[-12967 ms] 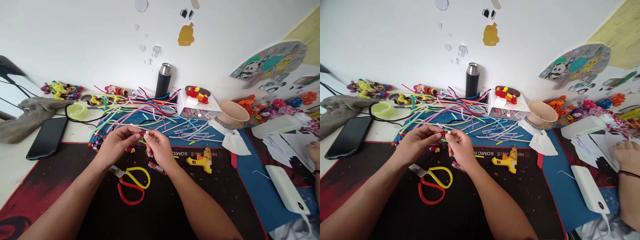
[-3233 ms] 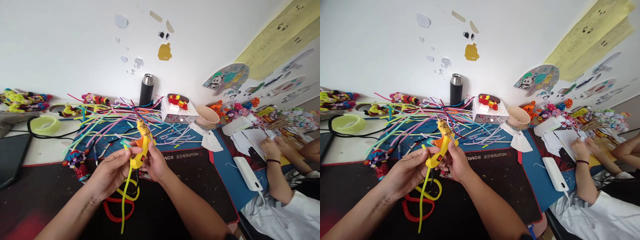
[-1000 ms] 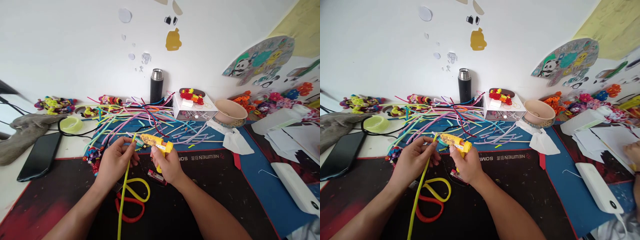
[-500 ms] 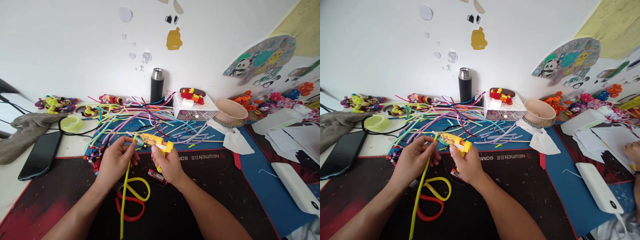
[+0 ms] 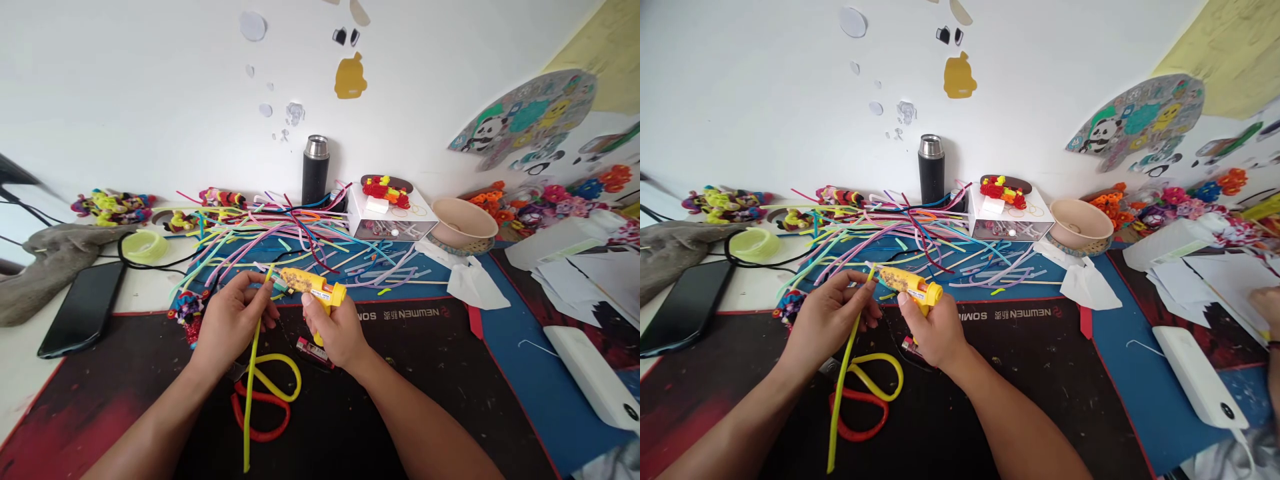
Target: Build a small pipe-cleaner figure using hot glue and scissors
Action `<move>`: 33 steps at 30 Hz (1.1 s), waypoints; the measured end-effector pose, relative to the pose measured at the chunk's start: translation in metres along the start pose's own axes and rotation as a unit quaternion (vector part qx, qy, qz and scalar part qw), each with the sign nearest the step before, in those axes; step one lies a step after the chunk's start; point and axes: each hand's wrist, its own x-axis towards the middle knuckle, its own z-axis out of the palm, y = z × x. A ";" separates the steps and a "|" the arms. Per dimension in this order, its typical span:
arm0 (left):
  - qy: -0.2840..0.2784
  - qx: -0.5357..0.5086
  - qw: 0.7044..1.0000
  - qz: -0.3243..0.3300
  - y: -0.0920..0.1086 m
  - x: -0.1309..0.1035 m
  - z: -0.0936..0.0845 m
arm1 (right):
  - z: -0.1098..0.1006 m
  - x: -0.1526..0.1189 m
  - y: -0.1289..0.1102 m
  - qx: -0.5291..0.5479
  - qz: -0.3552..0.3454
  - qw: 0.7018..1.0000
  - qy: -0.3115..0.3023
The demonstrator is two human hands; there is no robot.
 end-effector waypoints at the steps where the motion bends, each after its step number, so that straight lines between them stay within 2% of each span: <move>1: 0.001 -0.001 1.000 0.000 0.000 0.000 0.000 | 0.000 0.000 0.000 -0.003 -0.002 1.000 -0.002; 14: 0.010 -0.004 1.000 0.004 0.004 0.001 0.000 | 0.000 0.000 -0.002 -0.024 -0.009 1.000 -0.013; 33: -0.002 0.011 1.000 0.008 -0.001 0.001 0.000 | -0.001 0.000 -0.003 -0.011 -0.005 1.000 0.012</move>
